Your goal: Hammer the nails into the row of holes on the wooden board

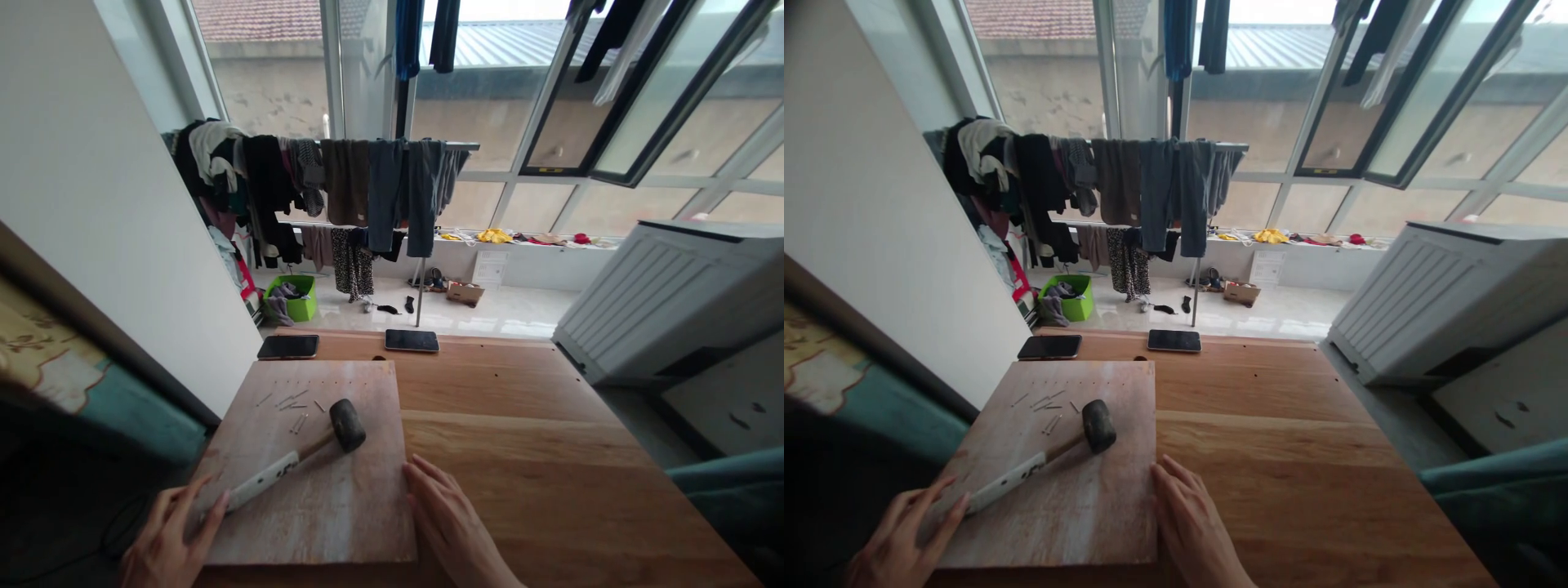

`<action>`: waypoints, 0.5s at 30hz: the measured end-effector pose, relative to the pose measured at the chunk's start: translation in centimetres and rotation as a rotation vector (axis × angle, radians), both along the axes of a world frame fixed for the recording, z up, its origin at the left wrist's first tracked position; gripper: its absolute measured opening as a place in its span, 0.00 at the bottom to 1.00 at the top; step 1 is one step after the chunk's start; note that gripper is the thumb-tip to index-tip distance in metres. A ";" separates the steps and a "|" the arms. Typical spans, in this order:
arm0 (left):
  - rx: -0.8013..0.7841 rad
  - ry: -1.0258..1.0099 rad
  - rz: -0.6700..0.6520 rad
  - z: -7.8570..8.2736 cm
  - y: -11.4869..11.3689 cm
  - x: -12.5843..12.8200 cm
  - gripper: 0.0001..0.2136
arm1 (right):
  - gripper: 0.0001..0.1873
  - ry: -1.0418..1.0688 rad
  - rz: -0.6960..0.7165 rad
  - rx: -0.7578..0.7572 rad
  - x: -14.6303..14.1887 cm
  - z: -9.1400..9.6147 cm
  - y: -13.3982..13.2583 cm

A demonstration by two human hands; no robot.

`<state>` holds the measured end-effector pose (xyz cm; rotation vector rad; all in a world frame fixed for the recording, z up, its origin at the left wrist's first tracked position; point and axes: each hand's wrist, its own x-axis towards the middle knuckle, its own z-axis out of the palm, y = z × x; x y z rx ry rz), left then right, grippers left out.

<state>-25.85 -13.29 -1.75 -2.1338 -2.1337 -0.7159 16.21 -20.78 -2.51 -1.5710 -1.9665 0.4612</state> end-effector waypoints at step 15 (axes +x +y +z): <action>0.259 0.105 -0.669 -1.2 -0.7 12.5 0.17 | 0.17 -0.012 -0.661 0.200 9.3 -2.5 -5.7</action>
